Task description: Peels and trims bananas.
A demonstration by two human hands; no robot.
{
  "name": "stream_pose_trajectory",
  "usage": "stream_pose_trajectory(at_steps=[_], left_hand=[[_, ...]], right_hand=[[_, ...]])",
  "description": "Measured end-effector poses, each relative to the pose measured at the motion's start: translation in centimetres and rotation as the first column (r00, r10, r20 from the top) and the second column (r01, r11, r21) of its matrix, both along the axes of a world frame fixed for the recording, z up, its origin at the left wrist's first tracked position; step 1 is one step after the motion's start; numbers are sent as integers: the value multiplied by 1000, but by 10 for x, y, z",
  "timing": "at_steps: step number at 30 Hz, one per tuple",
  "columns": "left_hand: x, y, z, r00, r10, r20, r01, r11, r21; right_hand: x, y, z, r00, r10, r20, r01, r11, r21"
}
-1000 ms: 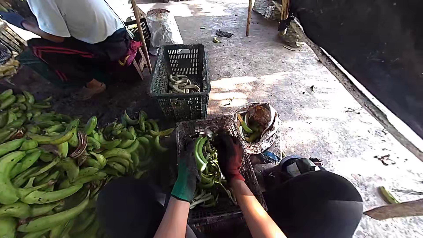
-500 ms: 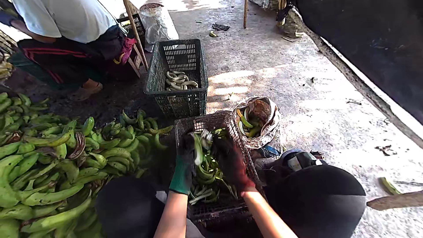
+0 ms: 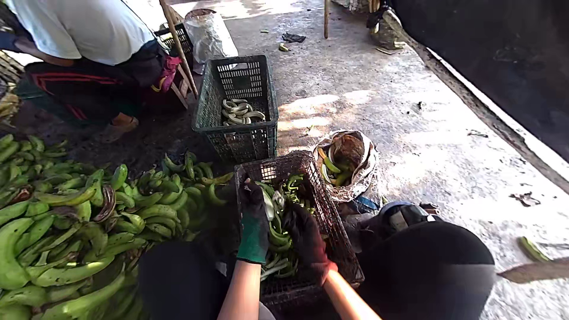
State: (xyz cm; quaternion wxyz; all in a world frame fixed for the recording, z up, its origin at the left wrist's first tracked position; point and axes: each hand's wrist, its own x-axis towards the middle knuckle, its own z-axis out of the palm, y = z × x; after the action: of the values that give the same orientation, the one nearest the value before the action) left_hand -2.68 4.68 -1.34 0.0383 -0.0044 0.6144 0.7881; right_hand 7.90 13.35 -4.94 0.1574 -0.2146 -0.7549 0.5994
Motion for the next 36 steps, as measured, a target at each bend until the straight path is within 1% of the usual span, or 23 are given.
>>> stream_pose_trajectory(at_steps=[2,4,6,7,9,11,12,15,18,19,21,23,24,25,27,28,29,30,31,33,34,35,36], left_hand=[[-3,11,1,989,146,-12,-143,978,149],[3,14,4,984,174,41,-179,967,179],[10,14,12,995,61,84,-65,997,48],[13,12,14,994,-31,103,35,999,-34],[16,3,17,967,-233,107,249,951,-182],[17,-8,25,895,-427,126,445,865,-233],[18,-12,26,874,-469,127,486,848,-212],[13,-17,21,909,-391,145,405,911,-81],[5,-16,19,943,-256,213,269,962,-37],[4,-16,20,941,-256,221,271,962,-37],[5,-20,22,921,-314,229,343,934,-100],[13,-26,28,896,-359,262,415,887,-203],[15,-28,31,887,-367,278,428,881,-201],[15,-31,31,886,-381,264,427,892,-146],[12,-37,20,874,-441,202,440,897,52],[11,-42,16,854,-494,166,485,869,93],[10,-44,16,824,-547,147,545,837,56],[7,-41,21,773,-614,162,625,780,-25],[4,-41,24,687,-702,187,724,684,-91],[2,-44,28,511,-835,203,860,491,-141],[4,-46,31,491,-848,197,870,469,-152],[5,-47,34,531,-826,189,845,499,-193],[2,-47,35,608,-775,174,787,557,-266]], right_hand=[[10,-18,-16,997,-30,-69,32,999,22],[10,-19,-21,994,-74,-79,86,984,155],[0,2,-1,997,-73,24,61,944,325],[-5,16,11,994,-36,101,-4,929,370],[-15,40,29,964,59,260,-169,890,423],[-22,58,37,907,162,388,-311,881,358],[-22,63,37,895,187,405,-334,883,329],[-13,56,31,967,126,220,-209,887,412],[3,33,25,993,115,24,-106,788,607],[5,29,23,993,114,-6,-82,755,651],[-1,32,27,993,110,36,-107,760,641],[-9,42,35,980,123,157,-194,773,604],[-13,45,38,970,136,203,-231,775,588],[-16,48,41,966,145,213,-246,767,593],[-17,50,44,971,153,184,-236,742,627],[-17,50,42,974,158,162,-226,731,644],[-18,51,41,973,172,151,-229,720,655],[-21,53,45,963,194,187,-269,717,643],[-27,58,51,932,226,282,-355,716,601],[-42,72,52,822,293,488,-528,712,463],[-45,80,46,794,311,522,-549,736,396],[-45,84,40,804,302,512,-512,789,340],[-44,85,37,844,269,464,-435,849,299]])
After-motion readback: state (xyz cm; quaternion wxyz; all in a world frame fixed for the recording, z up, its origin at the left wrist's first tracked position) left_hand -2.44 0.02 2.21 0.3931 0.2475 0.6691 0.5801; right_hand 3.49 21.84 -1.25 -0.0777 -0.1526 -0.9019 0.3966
